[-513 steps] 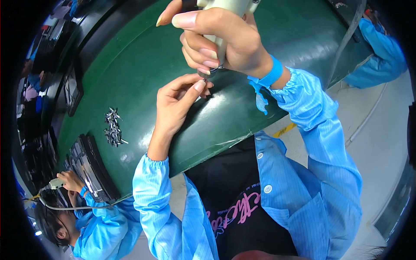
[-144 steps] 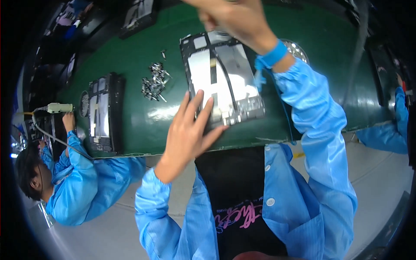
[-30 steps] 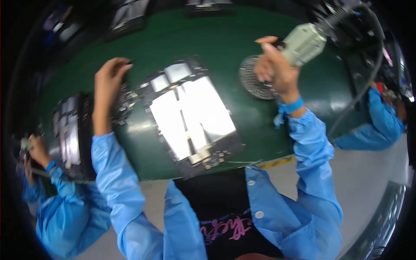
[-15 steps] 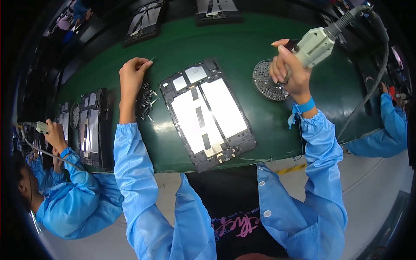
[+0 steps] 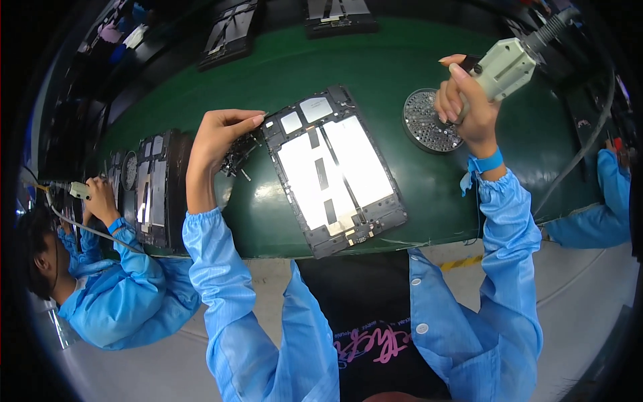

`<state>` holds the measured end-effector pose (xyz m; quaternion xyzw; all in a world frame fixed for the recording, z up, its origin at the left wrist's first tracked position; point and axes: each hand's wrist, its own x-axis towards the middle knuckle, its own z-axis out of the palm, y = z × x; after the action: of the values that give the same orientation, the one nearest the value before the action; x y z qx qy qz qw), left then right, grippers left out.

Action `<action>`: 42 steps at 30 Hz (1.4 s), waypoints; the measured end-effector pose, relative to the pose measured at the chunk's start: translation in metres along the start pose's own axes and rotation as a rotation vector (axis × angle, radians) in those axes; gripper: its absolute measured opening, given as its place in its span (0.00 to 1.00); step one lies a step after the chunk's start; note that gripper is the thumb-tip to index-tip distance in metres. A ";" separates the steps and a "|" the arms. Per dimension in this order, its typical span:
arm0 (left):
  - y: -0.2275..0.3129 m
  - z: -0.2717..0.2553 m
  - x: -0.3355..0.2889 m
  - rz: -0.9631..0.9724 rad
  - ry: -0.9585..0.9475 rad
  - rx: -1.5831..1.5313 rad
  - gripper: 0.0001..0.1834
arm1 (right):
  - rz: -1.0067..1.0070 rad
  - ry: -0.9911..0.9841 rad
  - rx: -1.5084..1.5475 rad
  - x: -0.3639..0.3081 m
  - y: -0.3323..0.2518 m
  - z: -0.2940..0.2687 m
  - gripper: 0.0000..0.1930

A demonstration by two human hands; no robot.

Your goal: The person assembles electronic devices by installing electronic components into a tablet chassis and securing them with screws from a screw tray using an electric screwdriver.

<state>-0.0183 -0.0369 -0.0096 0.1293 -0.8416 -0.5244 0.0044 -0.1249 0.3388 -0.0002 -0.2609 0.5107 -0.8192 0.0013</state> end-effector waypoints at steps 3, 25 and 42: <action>-0.005 -0.007 0.002 -0.022 -0.023 -0.091 0.13 | -0.007 0.005 -0.061 0.000 -0.001 0.005 0.11; -0.003 0.008 -0.002 0.005 0.026 -0.053 0.12 | -0.027 -0.039 -0.072 0.002 0.003 -0.002 0.14; -0.021 0.016 -0.001 0.188 0.065 -0.014 0.10 | 0.035 -0.074 -0.081 0.012 0.010 0.029 0.14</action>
<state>-0.0154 -0.0313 -0.0352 0.0668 -0.8457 -0.5231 0.0820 -0.1257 0.3061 0.0063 -0.2821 0.5473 -0.7876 0.0240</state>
